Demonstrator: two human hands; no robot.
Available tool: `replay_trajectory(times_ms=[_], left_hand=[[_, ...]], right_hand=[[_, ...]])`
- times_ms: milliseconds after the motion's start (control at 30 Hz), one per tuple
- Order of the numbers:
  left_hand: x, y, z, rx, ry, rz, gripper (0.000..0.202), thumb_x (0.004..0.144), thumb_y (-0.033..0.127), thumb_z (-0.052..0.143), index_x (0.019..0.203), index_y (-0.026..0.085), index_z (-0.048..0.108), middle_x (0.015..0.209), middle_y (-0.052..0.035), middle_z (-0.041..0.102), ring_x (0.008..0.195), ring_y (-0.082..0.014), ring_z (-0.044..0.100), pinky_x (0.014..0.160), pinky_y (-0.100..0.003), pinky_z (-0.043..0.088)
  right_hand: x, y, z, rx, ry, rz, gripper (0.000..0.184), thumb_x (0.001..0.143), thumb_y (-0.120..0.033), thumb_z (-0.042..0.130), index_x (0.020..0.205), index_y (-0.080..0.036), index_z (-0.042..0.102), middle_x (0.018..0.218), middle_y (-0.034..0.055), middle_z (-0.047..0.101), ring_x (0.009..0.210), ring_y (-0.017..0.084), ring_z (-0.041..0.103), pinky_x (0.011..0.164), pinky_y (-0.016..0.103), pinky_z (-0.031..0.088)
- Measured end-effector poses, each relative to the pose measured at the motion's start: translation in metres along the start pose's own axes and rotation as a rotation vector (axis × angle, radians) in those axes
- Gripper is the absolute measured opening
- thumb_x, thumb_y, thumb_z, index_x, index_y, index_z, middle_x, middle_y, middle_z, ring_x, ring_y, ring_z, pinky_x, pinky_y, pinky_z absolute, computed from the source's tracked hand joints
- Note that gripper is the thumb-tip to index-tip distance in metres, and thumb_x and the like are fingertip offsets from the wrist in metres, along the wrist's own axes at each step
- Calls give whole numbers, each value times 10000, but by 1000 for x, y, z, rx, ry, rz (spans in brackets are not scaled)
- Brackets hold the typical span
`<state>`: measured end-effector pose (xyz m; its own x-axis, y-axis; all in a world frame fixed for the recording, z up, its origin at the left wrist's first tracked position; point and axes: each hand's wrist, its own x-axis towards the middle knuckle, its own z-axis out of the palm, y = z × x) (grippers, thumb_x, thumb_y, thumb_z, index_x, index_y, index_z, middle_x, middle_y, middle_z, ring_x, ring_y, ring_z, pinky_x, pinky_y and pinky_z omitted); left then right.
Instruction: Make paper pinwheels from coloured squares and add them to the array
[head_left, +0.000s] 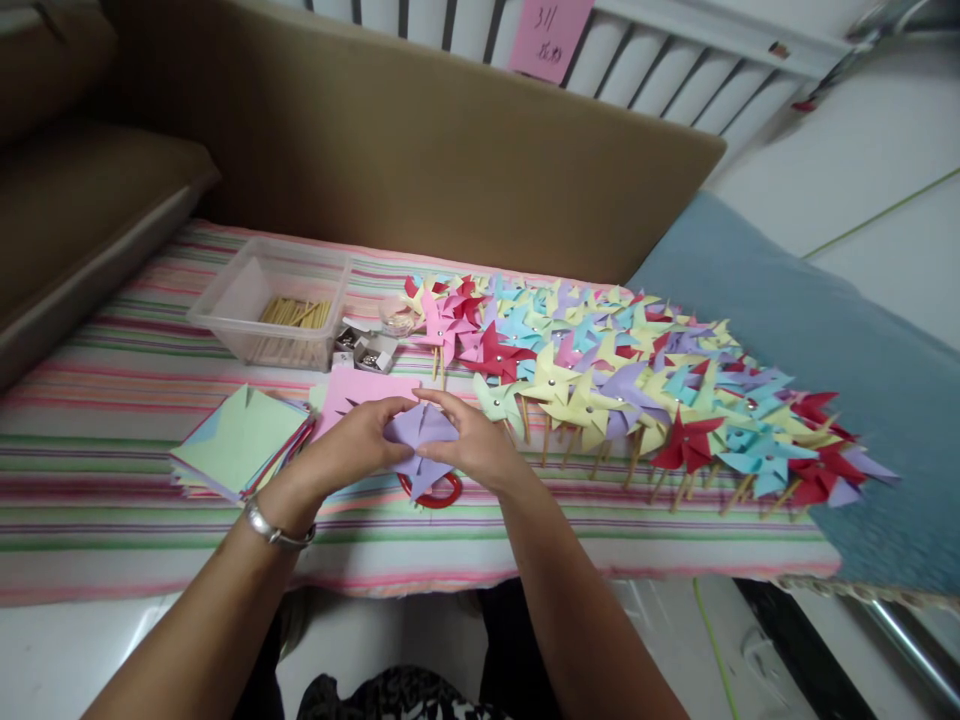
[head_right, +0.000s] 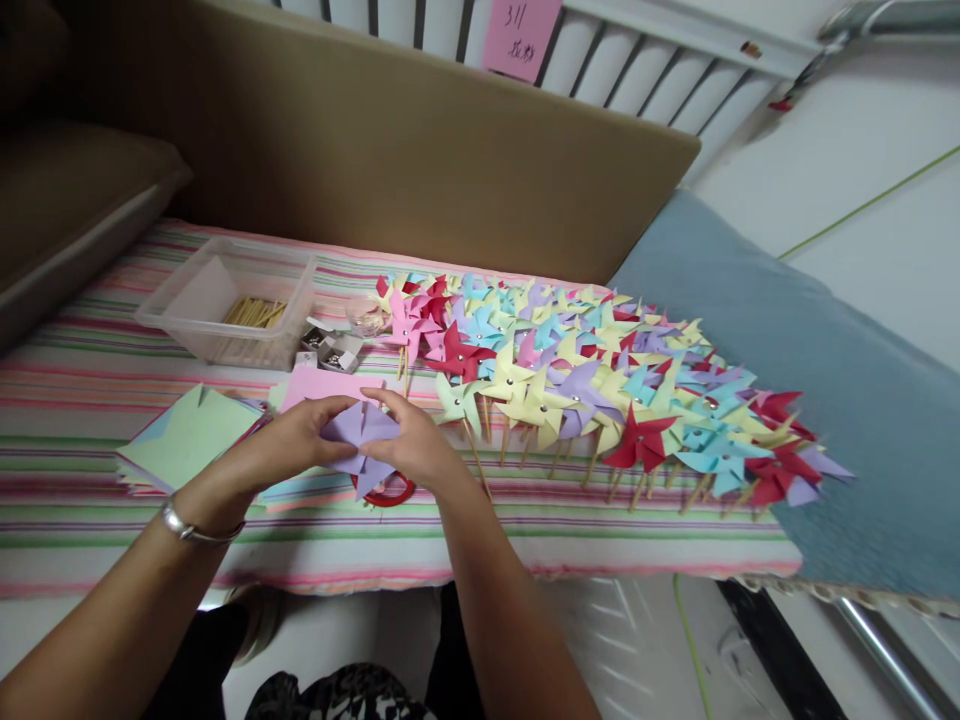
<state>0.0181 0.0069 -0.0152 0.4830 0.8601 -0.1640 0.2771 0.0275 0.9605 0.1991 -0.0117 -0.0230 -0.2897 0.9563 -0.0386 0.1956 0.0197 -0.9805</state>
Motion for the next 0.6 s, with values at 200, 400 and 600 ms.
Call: replay_trajectory(times_ms=[200,400,600], left_hand=[[1,7,-3,-157,134,-28,595,604,195,716,1182,151,582,888,-61,697,754,-206,643,668,-297,481],[2,11,0,-672,291,-89,446,628,293,773,1037,172,641,887,-47,698,723,-158,643,735,-307,486],[7,5,22,-821,186,-138,294,586,225,801,851,141,706,783,-39,717,738,-149,641,753,-268,476]], right_hand=[[2,-5,3,29,102,49,563,631,-110,649,1178,-216,566,1033,28,675,819,185,640,665,283,521],[11,-4,6,287,439,41,414,592,-171,690,997,-194,605,858,13,701,745,191,648,641,289,522],[14,-5,19,394,547,-14,396,587,-178,698,974,-202,614,892,19,707,801,203,652,713,303,529]])
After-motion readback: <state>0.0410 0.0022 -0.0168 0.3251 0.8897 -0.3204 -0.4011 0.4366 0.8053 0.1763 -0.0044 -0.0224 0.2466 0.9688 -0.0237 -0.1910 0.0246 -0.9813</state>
